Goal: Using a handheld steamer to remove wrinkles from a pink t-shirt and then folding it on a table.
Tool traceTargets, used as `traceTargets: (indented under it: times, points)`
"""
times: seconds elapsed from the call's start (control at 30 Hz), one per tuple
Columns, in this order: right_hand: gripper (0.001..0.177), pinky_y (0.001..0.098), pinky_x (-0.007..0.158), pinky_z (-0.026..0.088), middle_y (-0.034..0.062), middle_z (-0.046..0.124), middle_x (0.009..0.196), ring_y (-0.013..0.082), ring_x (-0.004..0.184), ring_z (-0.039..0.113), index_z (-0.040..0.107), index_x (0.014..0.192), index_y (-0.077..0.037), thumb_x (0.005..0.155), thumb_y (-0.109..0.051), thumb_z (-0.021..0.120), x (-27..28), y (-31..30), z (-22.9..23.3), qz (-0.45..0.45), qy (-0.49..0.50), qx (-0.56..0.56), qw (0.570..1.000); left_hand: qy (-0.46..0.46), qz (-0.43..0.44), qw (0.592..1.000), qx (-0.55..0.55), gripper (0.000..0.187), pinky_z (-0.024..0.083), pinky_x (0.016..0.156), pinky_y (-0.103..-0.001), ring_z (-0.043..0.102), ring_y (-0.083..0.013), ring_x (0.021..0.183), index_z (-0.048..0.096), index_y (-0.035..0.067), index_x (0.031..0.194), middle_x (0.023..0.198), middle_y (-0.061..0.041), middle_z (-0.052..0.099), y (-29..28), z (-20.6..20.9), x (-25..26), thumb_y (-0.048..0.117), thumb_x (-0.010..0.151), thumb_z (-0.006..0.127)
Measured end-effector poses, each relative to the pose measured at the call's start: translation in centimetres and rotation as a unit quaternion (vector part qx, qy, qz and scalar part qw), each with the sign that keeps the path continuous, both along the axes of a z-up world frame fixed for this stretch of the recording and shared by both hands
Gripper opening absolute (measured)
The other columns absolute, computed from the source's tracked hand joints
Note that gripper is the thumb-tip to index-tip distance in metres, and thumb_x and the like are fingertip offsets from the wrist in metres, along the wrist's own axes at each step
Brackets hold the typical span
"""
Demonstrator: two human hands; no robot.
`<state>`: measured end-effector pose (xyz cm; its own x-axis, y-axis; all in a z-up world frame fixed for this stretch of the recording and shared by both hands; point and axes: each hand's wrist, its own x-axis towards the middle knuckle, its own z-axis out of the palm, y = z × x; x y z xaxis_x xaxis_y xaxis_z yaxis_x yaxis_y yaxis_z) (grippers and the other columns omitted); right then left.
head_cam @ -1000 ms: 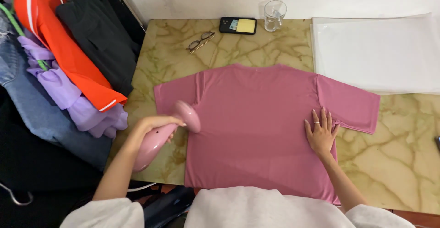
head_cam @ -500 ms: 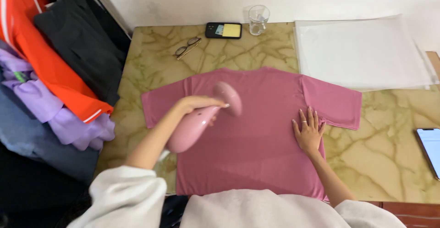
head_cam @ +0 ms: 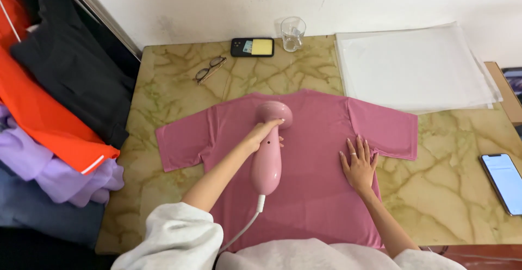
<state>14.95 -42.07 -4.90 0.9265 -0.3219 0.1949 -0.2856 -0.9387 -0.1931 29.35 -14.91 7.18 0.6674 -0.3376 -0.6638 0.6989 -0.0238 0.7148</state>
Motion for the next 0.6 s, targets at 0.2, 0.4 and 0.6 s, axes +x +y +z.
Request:
traceTargets:
  times: [0.2,0.4,0.6]
  points:
    - [0.047,0.0536,0.104,0.018,-0.0004,0.026,0.143,0.0192,0.134,0.020,0.034,0.133,-0.031,0.088,-0.045,0.037,0.2,0.1,0.2,-0.007,0.005,-0.009,1.000,-0.092,0.045,0.994,0.023,0.068,0.052,0.046,-0.042,0.063,-0.0376,0.056,0.041,-0.013,0.104,0.079,-0.033,0.059,-0.8,-0.9,3.8,0.035,0.067,0.071]
    - [0.045,0.0526,0.104,0.019,-0.0044,0.025,0.144,0.0170,0.134,0.021,0.035,0.131,-0.033,0.087,-0.046,0.036,0.4,0.0,-0.4,-0.023,0.008,-0.021,0.999,-0.106,0.057,0.991,0.052,0.068,0.052,0.045,-0.041,0.063,-0.0343,0.055,0.043,-0.012,0.103,0.076,-0.030,0.061,-0.9,-1.2,6.9,0.037,0.065,0.072]
    - [0.045,0.0523,0.105,0.018,-0.0051,0.025,0.144,0.0163,0.134,0.020,0.034,0.131,-0.034,0.087,-0.046,0.036,0.3,-0.1,-0.5,-0.023,0.016,-0.018,0.999,-0.082,0.045,0.995,0.040,0.068,0.051,0.047,-0.043,0.063,-0.0364,0.057,0.045,-0.014,0.105,0.079,-0.031,0.060,0.3,1.3,4.4,0.034,0.065,0.072]
